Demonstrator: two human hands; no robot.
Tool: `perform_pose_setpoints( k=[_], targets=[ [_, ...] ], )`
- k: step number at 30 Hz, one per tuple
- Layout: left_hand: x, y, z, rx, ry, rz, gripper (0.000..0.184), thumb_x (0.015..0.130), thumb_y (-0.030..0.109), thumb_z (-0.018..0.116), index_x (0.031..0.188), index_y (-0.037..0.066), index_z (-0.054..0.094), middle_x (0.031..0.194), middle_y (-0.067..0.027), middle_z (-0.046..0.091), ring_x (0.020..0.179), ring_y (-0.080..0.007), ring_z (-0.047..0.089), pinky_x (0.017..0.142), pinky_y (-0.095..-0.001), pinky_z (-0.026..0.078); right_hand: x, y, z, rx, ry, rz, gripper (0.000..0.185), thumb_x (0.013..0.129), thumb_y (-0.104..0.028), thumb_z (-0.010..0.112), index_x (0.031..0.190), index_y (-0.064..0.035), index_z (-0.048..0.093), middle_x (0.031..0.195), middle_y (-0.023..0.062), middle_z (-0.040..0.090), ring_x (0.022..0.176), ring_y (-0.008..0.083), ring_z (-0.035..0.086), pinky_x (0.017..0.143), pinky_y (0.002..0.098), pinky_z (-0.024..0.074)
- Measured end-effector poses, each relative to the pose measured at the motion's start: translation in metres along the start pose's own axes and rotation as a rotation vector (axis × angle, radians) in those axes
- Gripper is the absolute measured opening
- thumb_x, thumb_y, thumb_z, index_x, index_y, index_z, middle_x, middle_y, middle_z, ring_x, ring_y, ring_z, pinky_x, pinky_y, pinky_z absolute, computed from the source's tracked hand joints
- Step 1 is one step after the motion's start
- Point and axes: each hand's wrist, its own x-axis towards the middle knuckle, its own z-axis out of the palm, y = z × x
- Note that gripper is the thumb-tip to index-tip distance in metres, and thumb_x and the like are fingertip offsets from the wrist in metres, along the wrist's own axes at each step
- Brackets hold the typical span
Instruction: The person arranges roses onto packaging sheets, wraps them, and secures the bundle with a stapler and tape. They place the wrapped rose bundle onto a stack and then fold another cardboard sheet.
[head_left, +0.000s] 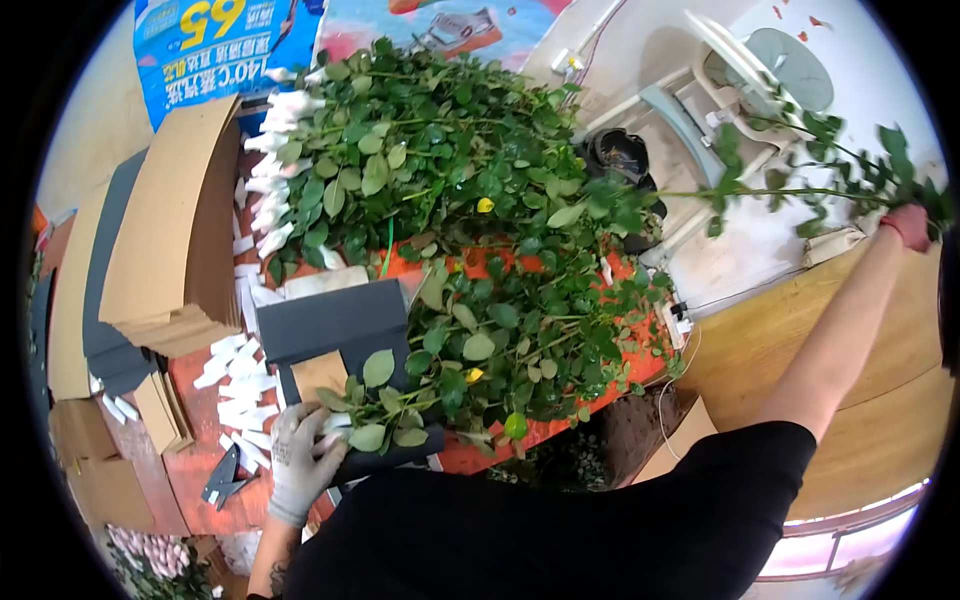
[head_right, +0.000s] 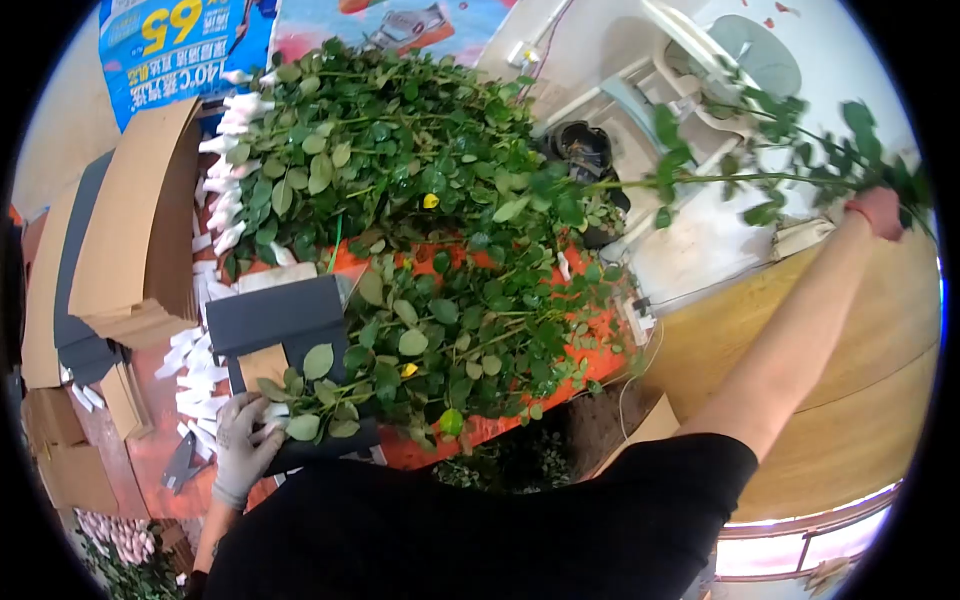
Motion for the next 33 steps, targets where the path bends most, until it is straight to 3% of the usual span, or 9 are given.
perform_pose_setpoints(
  k=[8,17,19,20,22,27,29,31,33],
  targets=[
    [0.000,-0.001,0.000,0.019,-0.018,-0.010,0.045,0.067,0.016,0.073,0.108,0.004,0.059,0.113,-0.0144,0.055,0.105,-0.0344,0.052,0.092,-0.0440,0.039,0.021,-0.077,-0.032,0.380,0.175,-0.033,0.024,0.087,-0.017,0.051,0.097,0.0010,0.063,0.098,0.0164,0.065,0.091,0.0243,0.062,0.079,0.0368,0.0492],
    [0.128,0.036,-0.119,0.003,0.417,0.375,0.065,0.069,0.009,0.066,0.130,0.000,0.046,0.133,-0.0230,0.046,0.124,-0.0382,0.044,0.103,-0.0458,0.034,-0.016,-0.374,-0.029,1.157,0.027,-0.323,0.018,0.082,-0.016,0.059,0.088,-0.0007,0.067,0.087,0.0162,0.069,0.080,0.0231,0.066,0.072,0.0345,0.0512],
    [0.186,0.055,-0.142,-0.422,0.546,0.324,0.070,0.076,0.016,0.066,0.138,0.001,0.038,0.138,-0.0236,0.042,0.129,-0.0344,0.040,0.106,-0.0406,0.032,-0.048,-0.450,-0.018,1.229,-0.094,-0.542,0.017,0.081,-0.016,0.061,0.086,-0.0010,0.068,0.084,0.0161,0.070,0.077,0.0228,0.067,0.070,0.0339,0.0516],
    [0.214,0.063,-0.156,-0.576,0.616,0.326,0.072,0.078,0.019,0.066,0.140,0.001,0.034,0.140,-0.0235,0.041,0.129,-0.0335,0.040,0.106,-0.0397,0.032,-0.057,-0.476,0.043,0.563,0.321,-1.122,0.024,0.083,-0.016,0.061,0.099,0.0013,0.064,0.091,0.0165,0.069,0.081,0.0228,0.066,0.076,0.0333,0.0503],
    [0.264,0.074,-0.190,-0.156,0.722,0.538,0.071,0.087,0.020,0.062,0.145,0.004,0.025,0.144,-0.0179,0.035,0.131,-0.0300,0.038,0.106,-0.0398,0.033,-0.180,-0.518,-0.102,1.380,-0.250,-0.854,0.025,0.084,-0.013,0.056,0.106,-0.0017,0.059,0.103,0.0209,0.063,0.097,0.0370,0.060,0.086,0.0377,0.0480],
    [0.311,0.144,-0.227,-0.193,0.653,0.692,0.072,0.086,0.027,0.066,0.144,0.008,0.028,0.138,-0.0159,0.043,0.125,-0.0254,0.044,0.102,-0.0367,0.038,-0.226,-0.556,-0.121,1.596,-0.519,-0.885,0.036,0.080,-0.003,0.057,0.115,0.0005,0.056,0.100,0.0209,0.064,0.094,0.0321,0.062,0.085,0.0356,0.0474],
    [0.314,0.157,-0.224,-0.616,0.318,0.605,0.063,0.083,0.028,0.070,0.135,0.006,0.042,0.126,-0.0138,0.054,0.115,-0.0215,0.052,0.097,-0.0346,0.042,-0.231,-0.566,-0.105,1.618,-0.537,-0.935,0.036,0.080,-0.006,0.060,0.115,-0.0006,0.057,0.097,0.0203,0.065,0.092,0.0334,0.062,0.084,0.0370,0.0480],
    [0.328,0.147,-0.220,-0.470,0.395,0.537,0.055,0.083,0.027,0.071,0.127,0.004,0.048,0.119,-0.0123,0.058,0.109,-0.0205,0.055,0.095,-0.0340,0.043,-0.236,-0.563,-0.101,1.179,-0.077,-1.160,0.037,0.079,-0.014,0.065,0.113,-0.0042,0.058,0.091,0.0189,0.064,0.088,0.0359,0.061,0.081,0.0402,0.0489],
    [0.333,0.148,-0.213,-0.380,0.464,0.438,0.037,0.082,0.021,0.072,0.111,0.002,0.058,0.103,-0.0084,0.064,0.095,-0.0178,0.059,0.088,-0.0322,0.046,-0.240,-0.553,-0.118,1.149,-0.128,-1.126,0.037,0.078,-0.018,0.067,0.112,-0.0058,0.059,0.089,0.0183,0.064,0.085,0.0368,0.060,0.079,0.0415,0.0489]
  ],
)
